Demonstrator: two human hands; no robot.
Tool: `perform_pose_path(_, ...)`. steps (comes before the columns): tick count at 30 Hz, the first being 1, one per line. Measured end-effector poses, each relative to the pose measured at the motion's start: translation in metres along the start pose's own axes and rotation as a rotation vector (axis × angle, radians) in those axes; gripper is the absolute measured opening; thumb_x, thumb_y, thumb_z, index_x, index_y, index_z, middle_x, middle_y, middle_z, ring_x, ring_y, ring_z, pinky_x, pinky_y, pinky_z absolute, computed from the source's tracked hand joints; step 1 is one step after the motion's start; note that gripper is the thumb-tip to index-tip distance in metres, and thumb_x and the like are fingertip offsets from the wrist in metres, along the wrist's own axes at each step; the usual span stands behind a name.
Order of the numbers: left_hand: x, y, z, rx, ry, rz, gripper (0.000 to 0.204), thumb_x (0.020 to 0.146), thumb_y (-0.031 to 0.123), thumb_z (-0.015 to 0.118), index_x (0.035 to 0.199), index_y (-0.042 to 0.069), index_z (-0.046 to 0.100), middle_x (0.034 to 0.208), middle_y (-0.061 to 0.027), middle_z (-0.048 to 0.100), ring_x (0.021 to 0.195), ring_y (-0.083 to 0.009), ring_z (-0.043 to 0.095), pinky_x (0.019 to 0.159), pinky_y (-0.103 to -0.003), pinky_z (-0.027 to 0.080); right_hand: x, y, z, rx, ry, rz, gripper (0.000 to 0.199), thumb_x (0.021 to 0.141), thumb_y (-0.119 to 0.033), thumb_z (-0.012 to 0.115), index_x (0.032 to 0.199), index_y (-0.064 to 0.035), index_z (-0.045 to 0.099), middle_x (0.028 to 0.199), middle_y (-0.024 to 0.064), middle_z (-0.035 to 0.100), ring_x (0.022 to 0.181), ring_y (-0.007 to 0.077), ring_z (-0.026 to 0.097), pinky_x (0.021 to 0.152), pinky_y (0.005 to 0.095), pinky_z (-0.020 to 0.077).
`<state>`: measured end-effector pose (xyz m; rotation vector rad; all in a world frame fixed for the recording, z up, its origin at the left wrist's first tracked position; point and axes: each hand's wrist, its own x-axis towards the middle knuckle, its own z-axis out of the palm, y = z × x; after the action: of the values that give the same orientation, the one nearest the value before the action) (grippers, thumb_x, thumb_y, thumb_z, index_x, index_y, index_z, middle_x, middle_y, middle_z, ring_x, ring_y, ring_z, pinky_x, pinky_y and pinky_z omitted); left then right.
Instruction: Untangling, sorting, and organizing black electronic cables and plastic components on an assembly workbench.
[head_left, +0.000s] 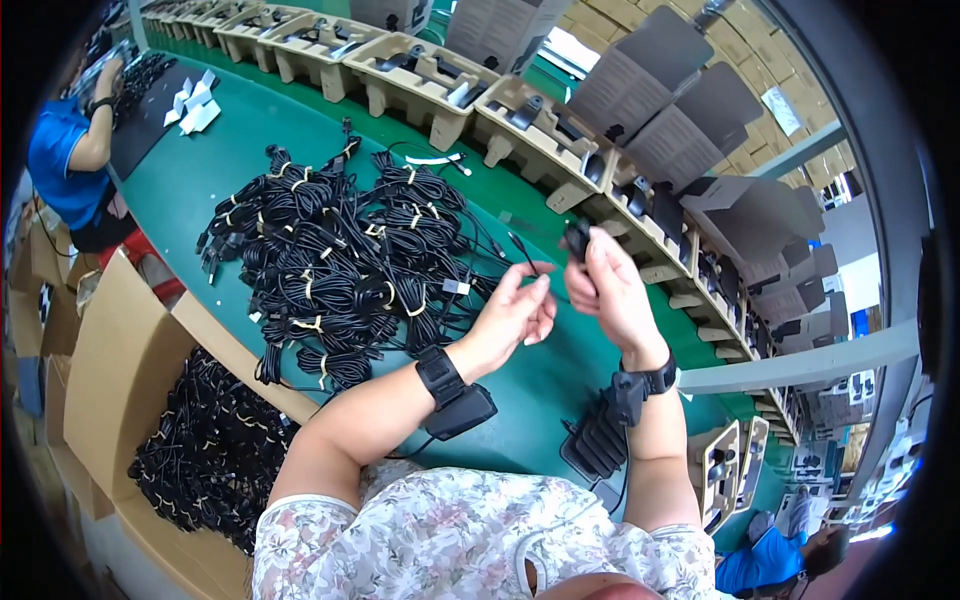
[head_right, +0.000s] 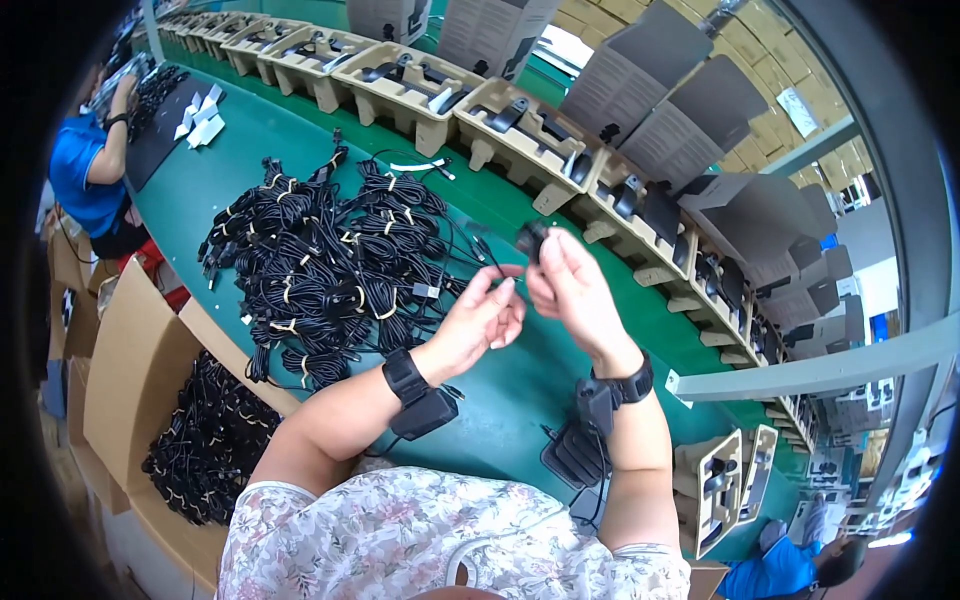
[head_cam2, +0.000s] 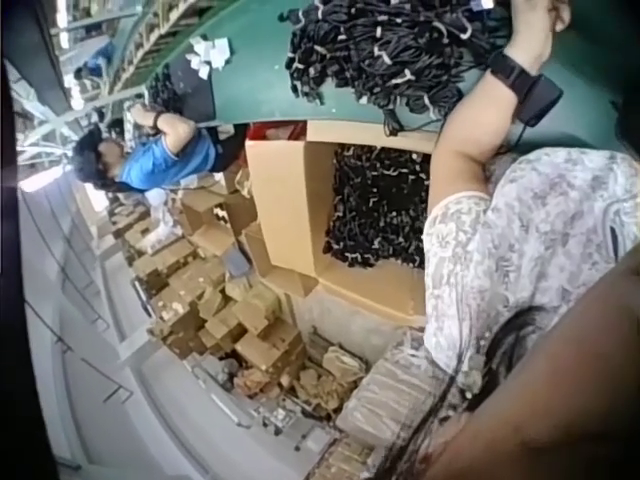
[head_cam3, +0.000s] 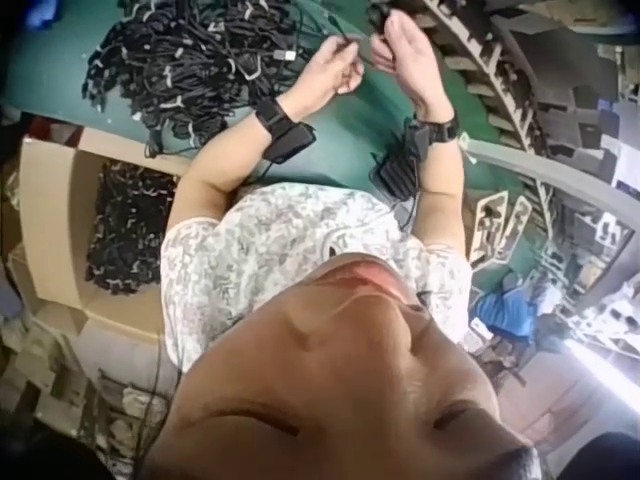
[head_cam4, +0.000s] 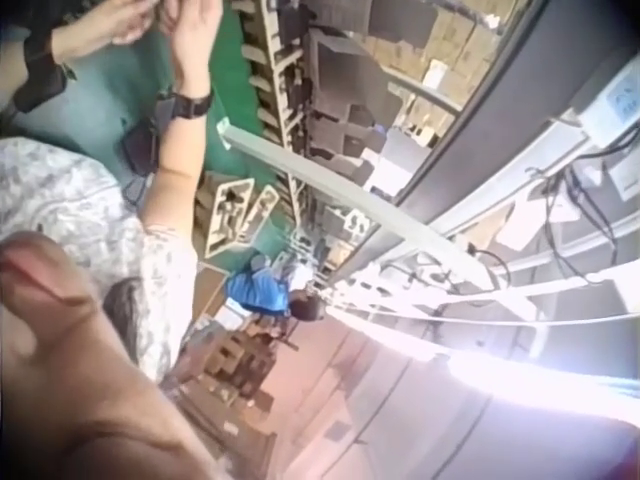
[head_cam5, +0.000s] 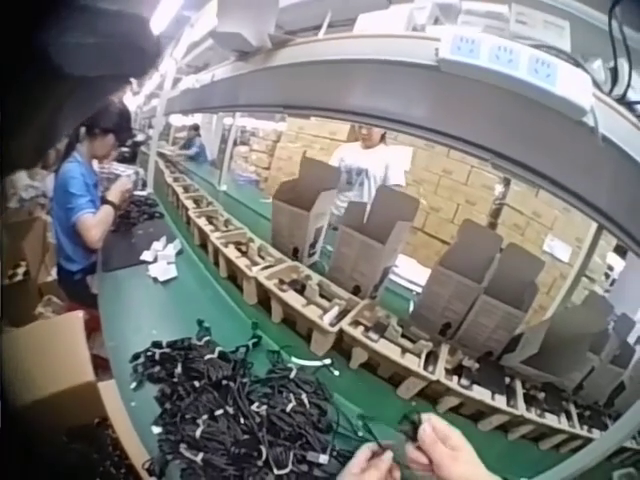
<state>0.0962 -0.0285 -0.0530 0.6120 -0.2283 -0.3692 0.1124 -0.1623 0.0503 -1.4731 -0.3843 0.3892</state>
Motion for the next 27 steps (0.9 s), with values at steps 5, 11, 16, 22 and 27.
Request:
perform_pose_path(5, 0.003, -0.005, 0.001, 0.106, 0.002, 0.02, 0.02, 0.093, 0.01, 0.045, 0.111, 0.003, 0.042, 0.079, -0.0058, 0.054, 0.059, -0.0108, 0.054, 0.048, -0.021, 0.043, -0.014, 0.008, -0.004, -0.888, 0.019, -0.581, 0.025, 0.091, -0.022, 0.052, 0.111, -0.0069, 0.052, 0.075, 0.0059, 0.057, 0.058, 0.0186, 0.052, 0.054, 0.0275, 0.0427)
perform_pose_path(11, 0.003, -0.027, -0.004, 0.27, -0.074, 0.026, 0.029, 0.092, 0.006, 0.045, 0.119, 0.004, 0.036, 0.089, -0.0086, 0.057, 0.066, -0.0135, 0.057, 0.057, -0.023, 0.047, -0.021, 0.028, -0.018, -1.187, 0.128, -0.424, 0.03, 0.083, -0.019, 0.06, 0.111, -0.0087, 0.056, 0.093, 0.015, 0.064, 0.07, 0.0306, 0.062, 0.062, 0.0362, 0.0484)
perform_pose_path(16, 0.003, -0.029, -0.014, 0.593, -0.004, 0.097, 0.039, 0.089, 0.0, 0.047, 0.124, 0.004, 0.029, 0.092, -0.0099, 0.056, 0.067, -0.0123, 0.057, 0.057, -0.022, 0.046, 0.021, -0.028, -0.083, -1.369, 0.732, -0.319, 0.032, 0.087, -0.029, 0.054, 0.109, -0.0053, 0.056, 0.077, 0.0188, 0.062, 0.072, 0.0335, 0.062, 0.06, 0.0395, 0.0475)
perform_pose_path(22, 0.002, -0.033, -0.017, 0.667, -0.027, -0.003, 0.043, 0.088, -0.002, 0.047, 0.126, 0.006, 0.028, 0.094, -0.0095, 0.055, 0.067, -0.0112, 0.056, 0.056, -0.021, 0.045, 0.077, -0.053, -0.153, -1.633, 0.71, -0.124, 0.038, 0.084, -0.035, 0.054, 0.105, -0.0034, 0.057, 0.083, 0.0189, 0.064, 0.077, 0.0368, 0.062, 0.068, 0.0433, 0.0481)
perform_pose_path(27, 0.001, -0.033, -0.016, 0.67, -0.031, -0.013, 0.044, 0.088, -0.002, 0.047, 0.126, 0.006, 0.028, 0.095, -0.009, 0.055, 0.067, -0.0105, 0.056, 0.056, -0.021, 0.045, 0.122, -0.026, -0.184, -1.748, 0.657, 0.1, 0.037, 0.084, -0.032, 0.05, 0.101, 0.0001, 0.053, 0.086, 0.0207, 0.064, 0.08, 0.0374, 0.062, 0.074, 0.0451, 0.0482)
